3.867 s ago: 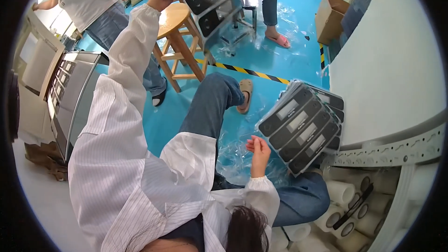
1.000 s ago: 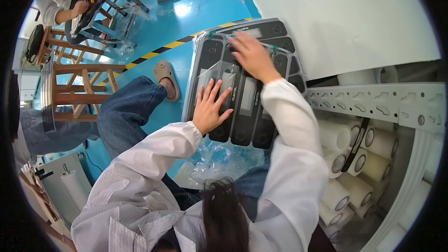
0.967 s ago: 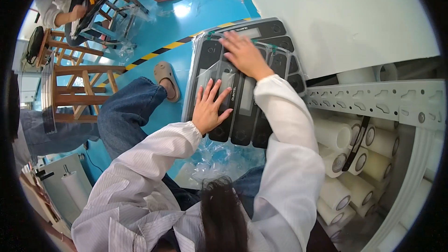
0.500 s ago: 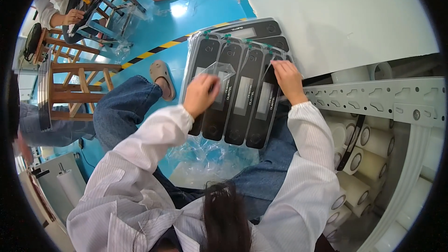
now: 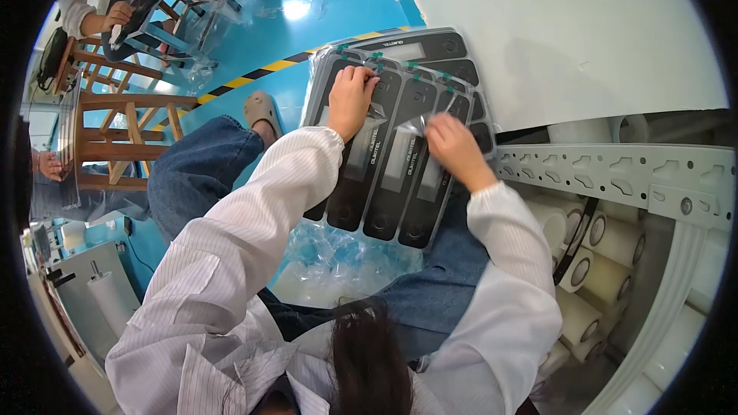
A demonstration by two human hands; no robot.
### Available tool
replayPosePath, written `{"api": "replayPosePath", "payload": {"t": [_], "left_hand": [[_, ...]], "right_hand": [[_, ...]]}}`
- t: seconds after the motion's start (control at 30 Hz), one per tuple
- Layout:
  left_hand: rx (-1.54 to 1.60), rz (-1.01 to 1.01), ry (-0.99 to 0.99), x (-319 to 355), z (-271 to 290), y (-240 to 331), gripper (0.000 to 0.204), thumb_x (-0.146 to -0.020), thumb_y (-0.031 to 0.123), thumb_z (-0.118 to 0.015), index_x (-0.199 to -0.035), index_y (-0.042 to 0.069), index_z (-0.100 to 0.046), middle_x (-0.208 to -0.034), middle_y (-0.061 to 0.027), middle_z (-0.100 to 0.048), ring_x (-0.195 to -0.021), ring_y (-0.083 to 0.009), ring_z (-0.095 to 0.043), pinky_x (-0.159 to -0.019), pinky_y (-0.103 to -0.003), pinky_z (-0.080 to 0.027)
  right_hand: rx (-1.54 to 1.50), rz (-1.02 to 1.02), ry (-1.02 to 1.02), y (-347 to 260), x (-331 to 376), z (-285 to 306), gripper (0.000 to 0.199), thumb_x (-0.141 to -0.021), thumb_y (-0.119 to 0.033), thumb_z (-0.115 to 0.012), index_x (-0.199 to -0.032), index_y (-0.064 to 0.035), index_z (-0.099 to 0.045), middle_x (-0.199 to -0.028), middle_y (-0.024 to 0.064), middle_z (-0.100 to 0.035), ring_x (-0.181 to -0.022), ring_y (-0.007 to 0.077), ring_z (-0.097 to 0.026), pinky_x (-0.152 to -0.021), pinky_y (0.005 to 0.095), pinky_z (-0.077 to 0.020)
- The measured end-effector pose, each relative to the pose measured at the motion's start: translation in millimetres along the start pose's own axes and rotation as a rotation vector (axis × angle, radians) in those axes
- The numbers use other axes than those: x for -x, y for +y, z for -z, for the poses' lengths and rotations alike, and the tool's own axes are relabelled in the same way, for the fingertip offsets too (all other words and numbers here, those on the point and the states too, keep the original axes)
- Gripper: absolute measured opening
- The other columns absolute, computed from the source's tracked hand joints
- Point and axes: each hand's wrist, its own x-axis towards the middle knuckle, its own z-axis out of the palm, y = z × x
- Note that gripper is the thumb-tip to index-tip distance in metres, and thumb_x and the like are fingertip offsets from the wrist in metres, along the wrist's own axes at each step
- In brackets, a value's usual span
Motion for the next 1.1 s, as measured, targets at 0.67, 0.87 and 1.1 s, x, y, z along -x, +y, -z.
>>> {"api": "replayPosePath", "payload": {"t": [0.67,0.87,1.1], "left_hand": [[0.174,-0.346,-0.480,63,100,-30,0.012,-0.079,0.006,-0.067,-0.086,0.009,-0.058,-0.128,-0.0069,-0.055,-0.126,-0.0327,-0.042,-0.104,-0.047,-0.032],[0.148,-0.352,-0.358,85,93,-26,0.012,-0.081,0.008,-0.065,-0.090,0.010,-0.058,-0.108,-0.0018,-0.061,-0.113,-0.0272,-0.050,-0.096,-0.042,-0.037],[0.070,-0.218,-0.234,96,97,4,0.011,-0.082,0.007,-0.064,-0.092,0.009,-0.060,-0.087,-0.0055,-0.058,-0.086,-0.0270,-0.053,-0.077,-0.040,-0.040]], "right_hand": [[0.167,-0.343,-0.043,21,-1,-20,0.021,-0.077,-0.002,-0.058,-0.098,-0.0052,-0.059,-0.101,0.0079,-0.055,-0.093,0.0264,-0.060,-0.072,0.0380,-0.0539],[-0.188,-0.295,-0.192,-48,-6,2,0.018,-0.068,-0.009,-0.060,-0.084,-0.0042,-0.054,-0.088,0.0156,-0.056,-0.074,0.0346,-0.058,-0.068,0.0400,-0.0477],[0.038,-0.510,-0.262,-56,-25,-14,0.036,-0.084,-0.007,-0.055,-0.120,-0.0131,-0.054,-0.090,0.0147,-0.057,-0.067,0.0367,-0.063,-0.058,0.0465,-0.0520]]}}
